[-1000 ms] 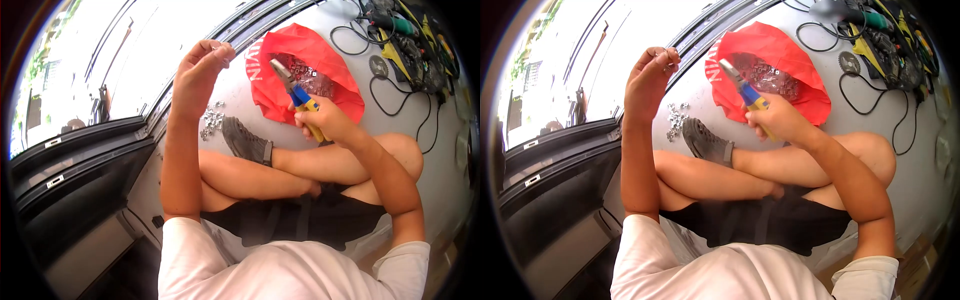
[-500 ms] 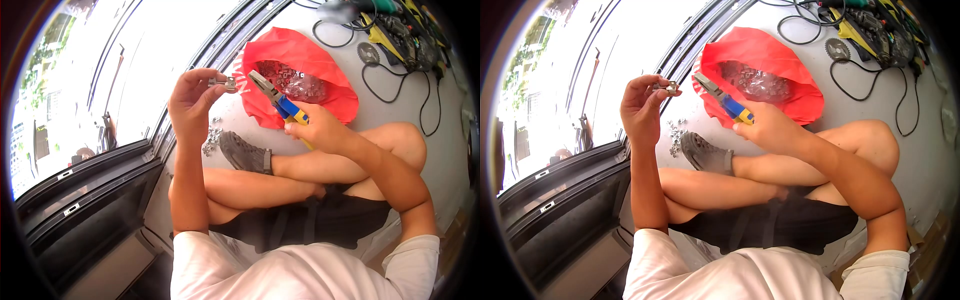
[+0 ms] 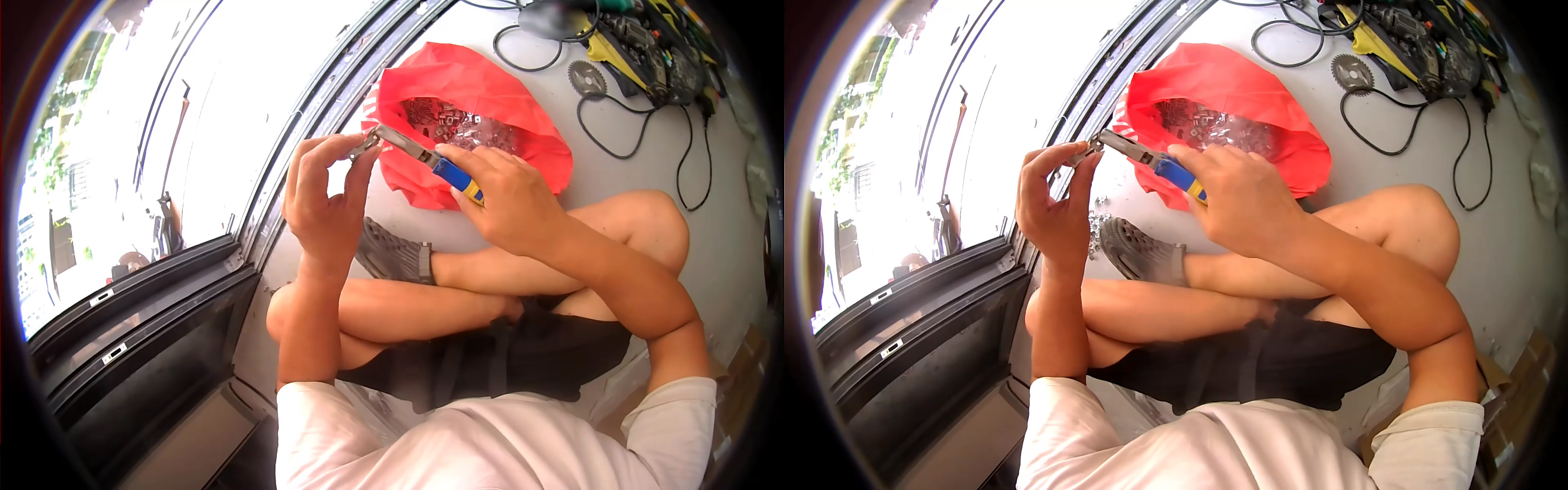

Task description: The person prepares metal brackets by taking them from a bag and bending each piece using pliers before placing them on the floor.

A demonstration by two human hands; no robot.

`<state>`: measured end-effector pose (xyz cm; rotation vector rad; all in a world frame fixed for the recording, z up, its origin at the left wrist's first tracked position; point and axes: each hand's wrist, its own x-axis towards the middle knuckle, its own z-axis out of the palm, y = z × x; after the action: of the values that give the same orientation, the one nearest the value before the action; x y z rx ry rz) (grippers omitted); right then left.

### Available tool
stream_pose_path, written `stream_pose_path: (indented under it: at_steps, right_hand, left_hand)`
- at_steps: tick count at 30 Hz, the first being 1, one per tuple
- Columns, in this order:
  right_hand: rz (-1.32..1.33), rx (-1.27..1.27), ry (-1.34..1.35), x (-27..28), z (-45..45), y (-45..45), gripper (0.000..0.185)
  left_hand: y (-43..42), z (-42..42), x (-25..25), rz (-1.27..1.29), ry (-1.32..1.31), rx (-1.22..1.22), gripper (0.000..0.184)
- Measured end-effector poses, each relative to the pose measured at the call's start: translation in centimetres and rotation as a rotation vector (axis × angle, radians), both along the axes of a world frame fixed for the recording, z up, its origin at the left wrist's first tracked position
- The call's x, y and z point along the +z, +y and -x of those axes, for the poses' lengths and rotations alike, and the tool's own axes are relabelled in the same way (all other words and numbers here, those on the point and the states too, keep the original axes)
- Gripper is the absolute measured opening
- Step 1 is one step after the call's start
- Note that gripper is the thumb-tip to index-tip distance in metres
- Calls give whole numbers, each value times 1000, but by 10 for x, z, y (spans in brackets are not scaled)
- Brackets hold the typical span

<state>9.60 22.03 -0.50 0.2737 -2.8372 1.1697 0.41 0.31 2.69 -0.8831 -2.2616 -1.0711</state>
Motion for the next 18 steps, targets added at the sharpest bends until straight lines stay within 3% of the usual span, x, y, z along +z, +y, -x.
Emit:
stream_pose_path:
  at_steps: [10,18]
  right_hand:
    - [-27,-21,-4,1,0,-5,69]
    - [-114,-29,64,-2,0,-6,64]
  left_hand:
    - [7,-7,5,58,166,58,28]
    - [7,-10,-3,18,148,28,28]
